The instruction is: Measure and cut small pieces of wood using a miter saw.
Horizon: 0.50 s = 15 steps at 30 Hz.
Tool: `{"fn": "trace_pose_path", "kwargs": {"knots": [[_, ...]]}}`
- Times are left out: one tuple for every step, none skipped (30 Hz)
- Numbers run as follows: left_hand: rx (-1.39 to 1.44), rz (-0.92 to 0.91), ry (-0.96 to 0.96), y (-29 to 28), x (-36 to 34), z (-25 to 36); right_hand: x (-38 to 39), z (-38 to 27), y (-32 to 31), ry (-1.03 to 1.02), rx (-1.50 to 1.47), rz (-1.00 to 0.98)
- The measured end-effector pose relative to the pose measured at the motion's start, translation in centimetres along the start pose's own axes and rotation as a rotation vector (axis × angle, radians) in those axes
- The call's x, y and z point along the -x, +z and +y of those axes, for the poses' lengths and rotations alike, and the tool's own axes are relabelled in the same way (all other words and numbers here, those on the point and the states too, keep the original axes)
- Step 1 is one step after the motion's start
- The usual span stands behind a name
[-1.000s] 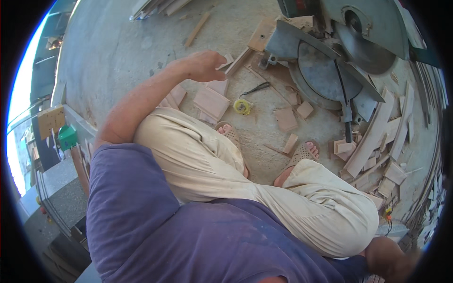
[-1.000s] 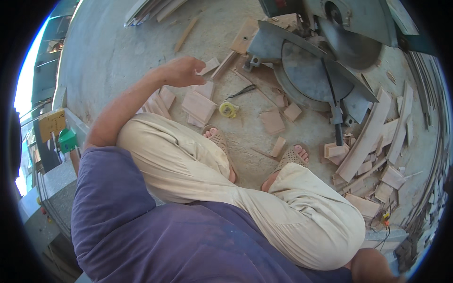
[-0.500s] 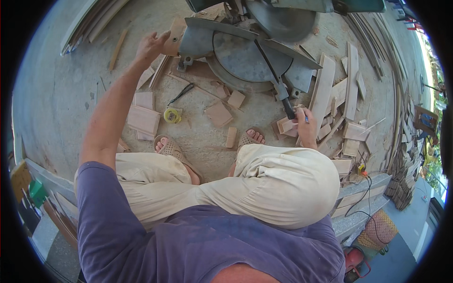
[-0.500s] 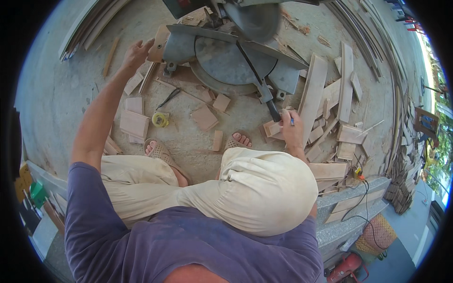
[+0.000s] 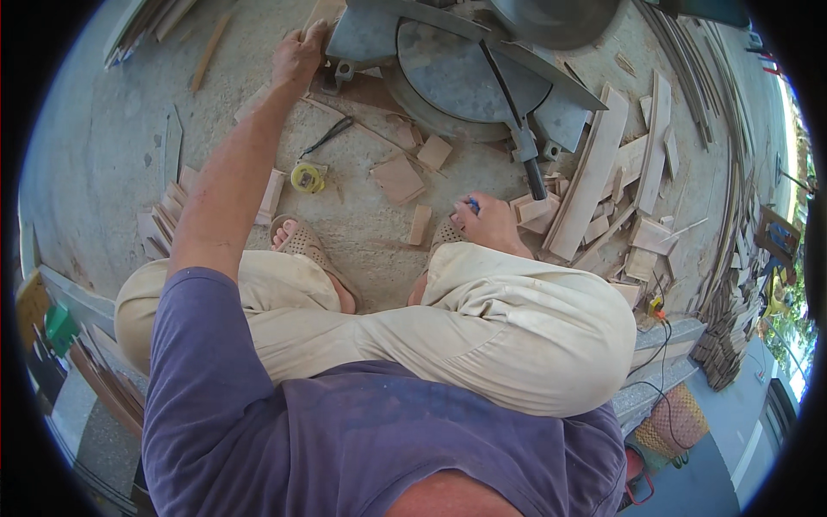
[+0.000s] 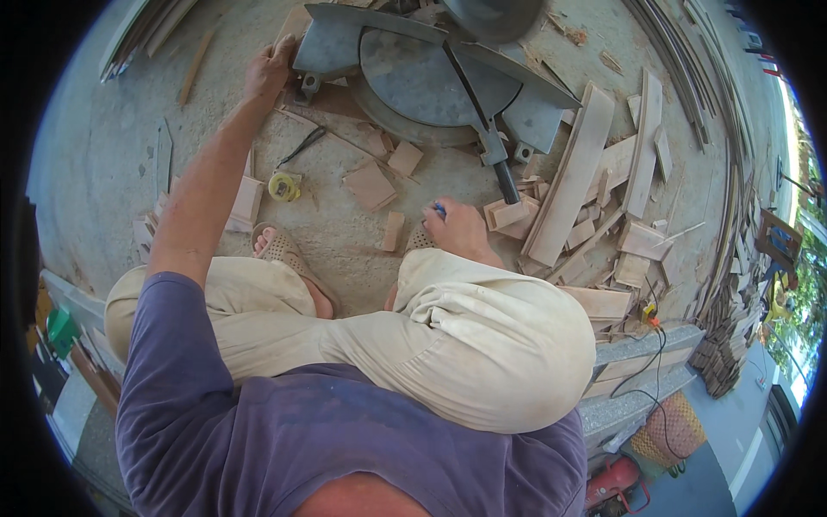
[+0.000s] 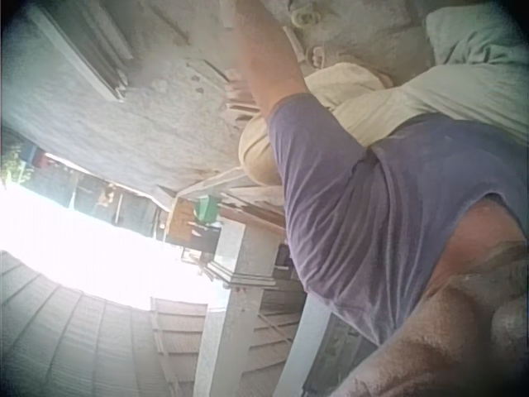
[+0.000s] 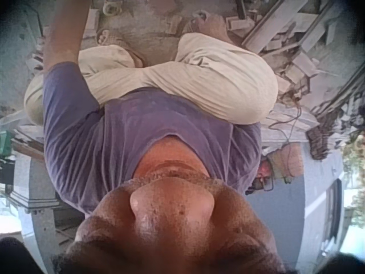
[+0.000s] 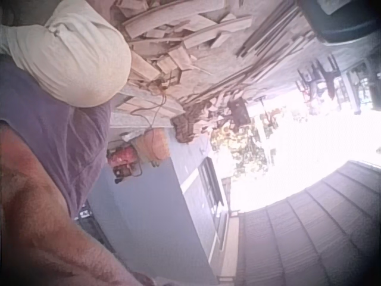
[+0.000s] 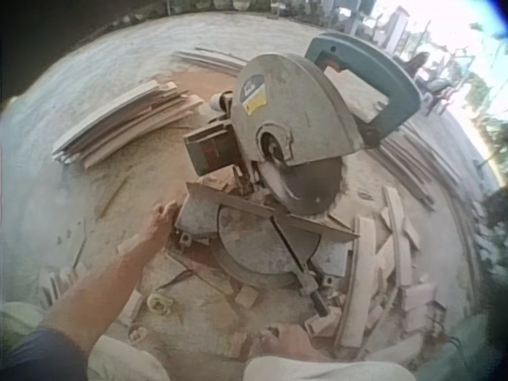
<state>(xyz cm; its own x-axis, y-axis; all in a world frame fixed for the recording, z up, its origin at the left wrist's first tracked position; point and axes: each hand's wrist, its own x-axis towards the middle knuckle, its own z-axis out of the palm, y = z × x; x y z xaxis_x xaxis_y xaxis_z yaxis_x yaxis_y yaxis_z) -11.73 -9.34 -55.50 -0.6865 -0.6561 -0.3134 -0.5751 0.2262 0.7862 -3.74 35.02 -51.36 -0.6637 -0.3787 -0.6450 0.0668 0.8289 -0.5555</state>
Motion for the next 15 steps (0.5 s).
{"fn": "trace_pose_path", "kwargs": {"knots": [[-0.035,-0.004,-0.008,-0.1,-0.1,0.1,-0.8,-0.8,1.3,-0.153,0.102,0.063],[-0.076,-0.006,-0.017,-0.2,-0.1,0.2,-1.5,-1.6,2.5,-0.299,0.176,0.118],[-0.119,-0.018,-0.029,-0.3,-0.1,0.4,-2.0,-2.5,3.6,-0.441,0.244,0.180],[-0.246,0.012,0.043,-0.7,0.4,0.3,-2.4,-3.2,4.5,-0.493,0.231,0.123],[-0.366,0.033,0.123,-1.2,1.4,0.0,-2.6,-3.7,5.1,-0.540,0.222,0.081],[-0.455,0.065,0.271,-1.0,1.6,0.3,-2.7,-4.0,5.2,-0.611,0.187,0.107],[-0.617,0.065,0.267,-0.8,2.7,0.2,-2.5,-3.9,5.1,-0.548,0.241,0.051],[-0.715,0.052,0.415,-1.0,5.3,-0.8,-2.1,-3.6,4.7,-0.519,0.268,0.045],[-0.664,0.073,0.492,-1.3,8.1,-1.6,-1.8,-2.8,4.0,-0.501,0.296,0.033],[-0.792,-0.067,0.508,-1.8,10.8,-2.3,-1.3,-1.6,2.7,-0.378,0.333,0.066],[-0.879,-0.184,0.643,-1.9,13.5,-2.9,-0.9,-0.4,1.5,-0.264,0.370,0.086],[-1.057,-0.345,0.642,-1.9,15.5,-3.3,-0.6,0.7,0.4,-0.166,0.394,0.104],[-1.031,-0.500,0.779,-1.2,17.0,-3.6,-0.3,2.0,-0.8,-0.085,0.435,0.124],[-1.087,-0.672,0.819,-0.2,18.3,-3.9,-0.1,3.3,-2.2,-0.027,0.469,0.141],[-1.070,-0.742,0.846,1.3,18.8,-3.9,0.2,4.4,-3.1,0.007,0.496,0.153]]}}
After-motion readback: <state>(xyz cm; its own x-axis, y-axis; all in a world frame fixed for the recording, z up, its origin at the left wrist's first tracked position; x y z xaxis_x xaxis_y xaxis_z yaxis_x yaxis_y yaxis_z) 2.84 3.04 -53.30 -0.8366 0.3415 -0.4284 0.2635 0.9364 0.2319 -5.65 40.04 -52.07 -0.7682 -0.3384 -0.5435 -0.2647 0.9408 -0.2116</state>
